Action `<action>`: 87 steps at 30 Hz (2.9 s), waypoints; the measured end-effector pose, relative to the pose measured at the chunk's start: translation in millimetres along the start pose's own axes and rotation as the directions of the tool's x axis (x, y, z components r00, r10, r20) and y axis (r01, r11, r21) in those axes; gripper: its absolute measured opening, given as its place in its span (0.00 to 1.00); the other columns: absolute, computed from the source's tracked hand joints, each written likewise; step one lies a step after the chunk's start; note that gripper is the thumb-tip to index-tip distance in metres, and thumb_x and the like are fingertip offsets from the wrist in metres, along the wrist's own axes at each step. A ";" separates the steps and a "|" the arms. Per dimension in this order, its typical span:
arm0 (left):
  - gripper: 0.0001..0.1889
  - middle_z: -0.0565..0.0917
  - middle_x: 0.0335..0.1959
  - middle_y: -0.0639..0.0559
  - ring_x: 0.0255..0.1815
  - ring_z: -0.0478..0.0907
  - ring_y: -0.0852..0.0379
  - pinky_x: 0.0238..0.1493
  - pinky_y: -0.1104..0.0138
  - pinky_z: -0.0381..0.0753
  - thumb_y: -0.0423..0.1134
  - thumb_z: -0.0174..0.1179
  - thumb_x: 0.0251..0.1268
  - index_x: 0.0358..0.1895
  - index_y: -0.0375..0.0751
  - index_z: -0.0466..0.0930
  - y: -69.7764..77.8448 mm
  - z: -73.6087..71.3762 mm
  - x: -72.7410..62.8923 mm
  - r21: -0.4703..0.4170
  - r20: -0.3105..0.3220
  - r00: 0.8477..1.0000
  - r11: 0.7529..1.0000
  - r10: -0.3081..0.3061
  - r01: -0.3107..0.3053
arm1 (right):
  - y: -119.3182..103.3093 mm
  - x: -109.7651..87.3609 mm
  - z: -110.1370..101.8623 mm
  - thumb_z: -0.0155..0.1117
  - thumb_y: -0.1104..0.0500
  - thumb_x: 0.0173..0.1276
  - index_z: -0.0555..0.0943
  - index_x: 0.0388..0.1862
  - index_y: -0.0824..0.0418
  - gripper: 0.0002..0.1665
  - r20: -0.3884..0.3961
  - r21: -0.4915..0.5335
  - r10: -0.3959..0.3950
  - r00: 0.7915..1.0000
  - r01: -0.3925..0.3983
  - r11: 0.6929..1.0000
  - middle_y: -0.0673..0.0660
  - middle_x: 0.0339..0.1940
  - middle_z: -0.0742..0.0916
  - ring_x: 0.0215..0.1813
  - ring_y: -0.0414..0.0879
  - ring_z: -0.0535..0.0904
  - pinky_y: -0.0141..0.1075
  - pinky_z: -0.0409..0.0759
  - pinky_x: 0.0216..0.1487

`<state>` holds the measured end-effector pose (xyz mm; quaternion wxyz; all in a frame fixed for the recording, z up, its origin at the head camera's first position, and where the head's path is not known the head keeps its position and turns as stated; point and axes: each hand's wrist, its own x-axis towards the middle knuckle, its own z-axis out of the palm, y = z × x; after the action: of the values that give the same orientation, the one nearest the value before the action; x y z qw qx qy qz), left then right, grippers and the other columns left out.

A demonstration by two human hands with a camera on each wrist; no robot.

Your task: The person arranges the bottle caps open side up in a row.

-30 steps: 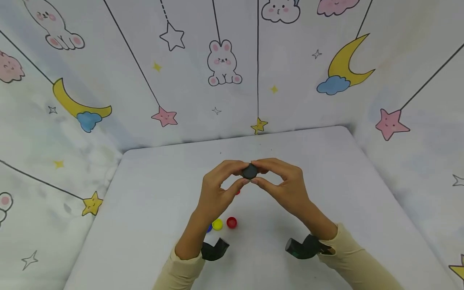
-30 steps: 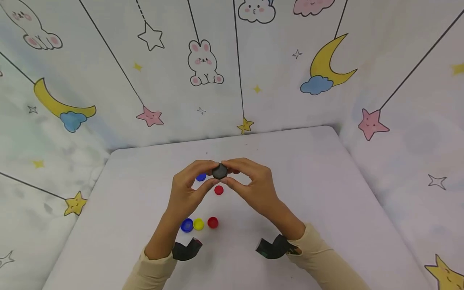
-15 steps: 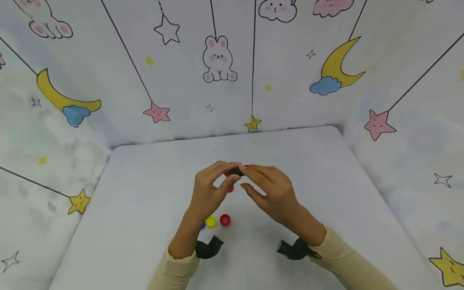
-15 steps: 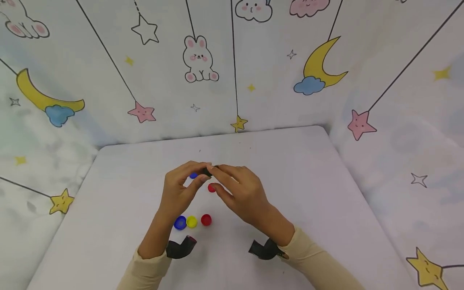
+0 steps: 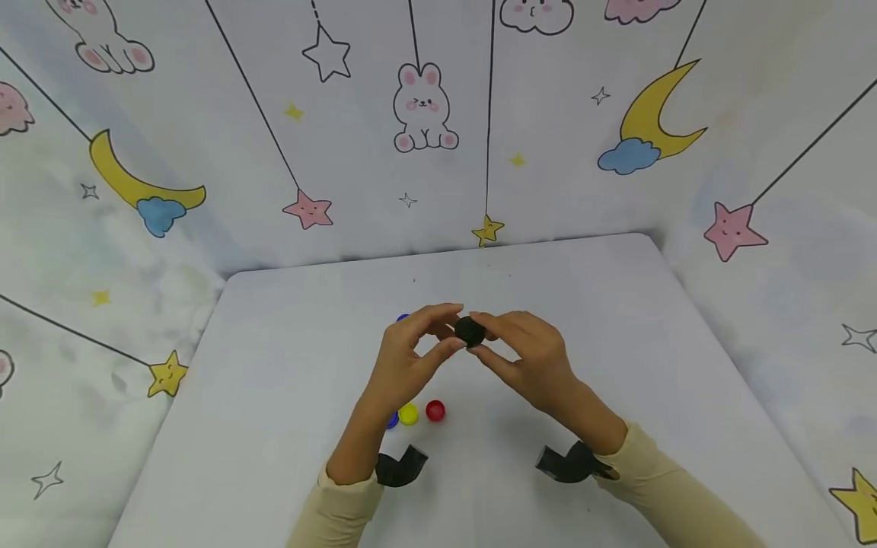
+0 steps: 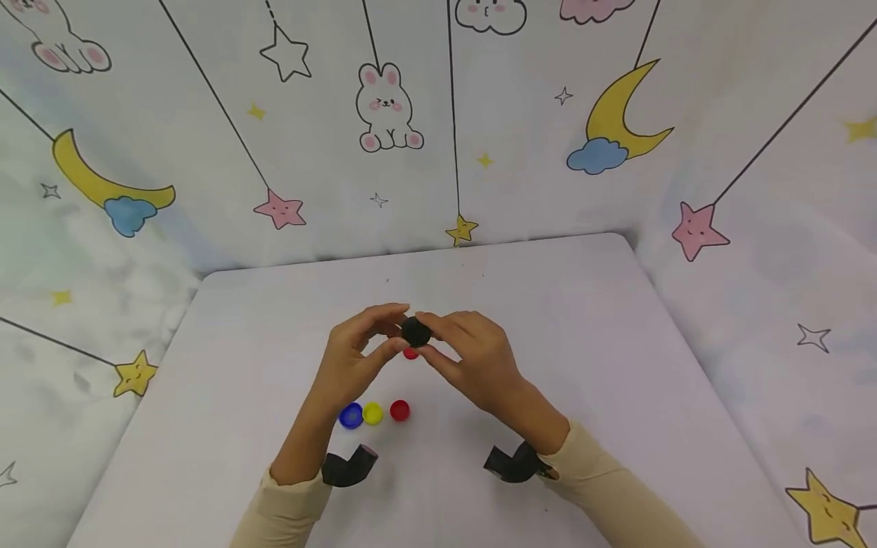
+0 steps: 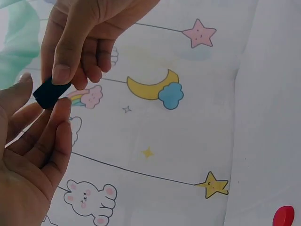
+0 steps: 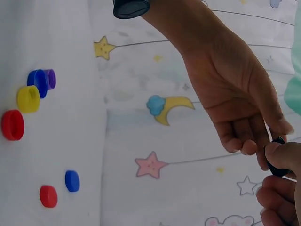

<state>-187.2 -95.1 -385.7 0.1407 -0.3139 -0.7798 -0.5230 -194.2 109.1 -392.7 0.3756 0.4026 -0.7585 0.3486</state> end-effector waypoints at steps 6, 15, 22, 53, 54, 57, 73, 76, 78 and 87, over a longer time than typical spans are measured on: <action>0.20 0.85 0.45 0.46 0.42 0.83 0.56 0.48 0.67 0.84 0.27 0.66 0.60 0.57 0.36 0.79 -3.5 3.4 -2.3 0.040 0.084 0.995 0.998 0.047 -0.050 | 8.0 -3.0 -7.4 0.68 0.50 0.66 0.84 0.45 0.67 0.21 0.075 0.098 0.063 0.995 -0.071 0.993 0.55 0.30 0.87 0.32 0.45 0.81 0.36 0.83 0.34; 0.19 0.84 0.40 0.51 0.41 0.82 0.59 0.47 0.70 0.83 0.31 0.70 0.57 0.53 0.39 0.80 -25.0 23.2 -31.6 0.177 0.188 0.981 0.984 -0.037 0.003 | 10.8 -36.2 -1.9 0.82 0.62 0.46 0.85 0.47 0.60 0.26 0.343 0.095 0.166 0.925 -0.210 0.973 0.49 0.36 0.86 0.36 0.41 0.80 0.34 0.83 0.36; 0.16 0.82 0.37 0.55 0.39 0.80 0.59 0.43 0.71 0.82 0.41 0.73 0.56 0.48 0.45 0.83 -53.4 46.4 -59.0 0.448 0.264 0.947 0.893 -0.181 0.046 | 13.1 -77.2 19.8 0.79 0.61 0.52 0.85 0.48 0.58 0.23 0.526 0.014 0.307 0.793 -0.370 0.929 0.47 0.38 0.87 0.38 0.41 0.82 0.34 0.84 0.40; 0.10 0.77 0.36 0.57 0.37 0.72 0.60 0.41 0.68 0.74 0.47 0.69 0.59 0.39 0.48 0.83 -86.6 67.8 -100.9 0.693 0.321 0.920 0.718 -0.224 -0.067 | 17.8 -125.3 69.8 0.79 0.58 0.53 0.85 0.41 0.58 0.17 0.672 -0.120 0.422 0.608 -0.472 0.873 0.46 0.30 0.82 0.32 0.34 0.71 0.28 0.73 0.33; 0.10 0.77 0.36 0.57 0.37 0.72 0.60 0.41 0.68 0.74 0.47 0.70 0.59 0.39 0.48 0.83 -87.0 67.5 -101.3 0.693 0.318 0.922 0.717 -0.221 -0.067 | 17.7 -125.1 70.3 0.79 0.58 0.53 0.85 0.41 0.58 0.17 0.675 -0.121 0.426 0.602 -0.479 0.869 0.46 0.29 0.81 0.31 0.34 0.71 0.28 0.72 0.32; 0.10 0.77 0.36 0.57 0.37 0.72 0.60 0.40 0.68 0.74 0.46 0.70 0.58 0.38 0.48 0.83 -87.0 66.0 -101.9 0.695 0.311 0.929 0.715 -0.202 -0.077 | 17.8 -124.4 71.9 0.78 0.58 0.53 0.85 0.42 0.58 0.17 0.682 -0.129 0.433 0.589 -0.486 0.865 0.45 0.27 0.80 0.30 0.33 0.70 0.27 0.71 0.31; 0.10 0.76 0.36 0.57 0.37 0.72 0.60 0.40 0.68 0.74 0.45 0.71 0.57 0.38 0.48 0.83 -89.2 58.3 -111.6 0.695 0.268 0.945 0.716 -0.187 -0.056 | 14.0 -121.9 79.5 0.76 0.56 0.57 0.84 0.46 0.57 0.17 0.711 -0.105 0.417 0.566 -0.500 0.860 0.44 0.23 0.77 0.26 0.32 0.67 0.26 0.68 0.27; 0.10 0.76 0.36 0.57 0.37 0.72 0.61 0.39 0.69 0.74 0.45 0.71 0.57 0.39 0.48 0.83 -87.8 55.2 -111.8 0.687 0.281 0.938 0.725 -0.202 -0.050 | 12.1 -121.0 79.7 0.75 0.57 0.57 0.84 0.46 0.56 0.17 0.711 -0.097 0.413 0.570 -0.501 0.860 0.43 0.22 0.77 0.25 0.32 0.67 0.25 0.67 0.26; 0.10 0.76 0.36 0.58 0.37 0.72 0.61 0.39 0.70 0.74 0.44 0.71 0.57 0.39 0.48 0.83 -86.9 53.2 -111.5 0.681 0.288 0.932 0.731 -0.220 -0.038 | 10.6 -120.2 79.9 0.75 0.57 0.57 0.83 0.46 0.56 0.17 0.710 -0.090 0.408 0.574 -0.500 0.861 0.43 0.22 0.77 0.25 0.31 0.67 0.25 0.67 0.27; 0.14 0.76 0.36 0.57 0.37 0.71 0.61 0.40 0.69 0.73 0.48 0.74 0.53 0.37 0.45 0.85 -78.1 48.1 -102.8 0.676 0.332 0.894 0.737 -0.302 -0.001 | 8.0 -122.1 82.2 0.76 0.57 0.58 0.83 0.47 0.57 0.18 0.717 -0.067 0.413 0.562 -0.533 0.843 0.41 0.21 0.76 0.24 0.30 0.67 0.25 0.67 0.25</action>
<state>-153.3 -106.8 -518.7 0.0272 -0.2828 -0.9480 -0.1432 -176.9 86.8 -537.4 -0.0851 0.3138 -0.8923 0.3133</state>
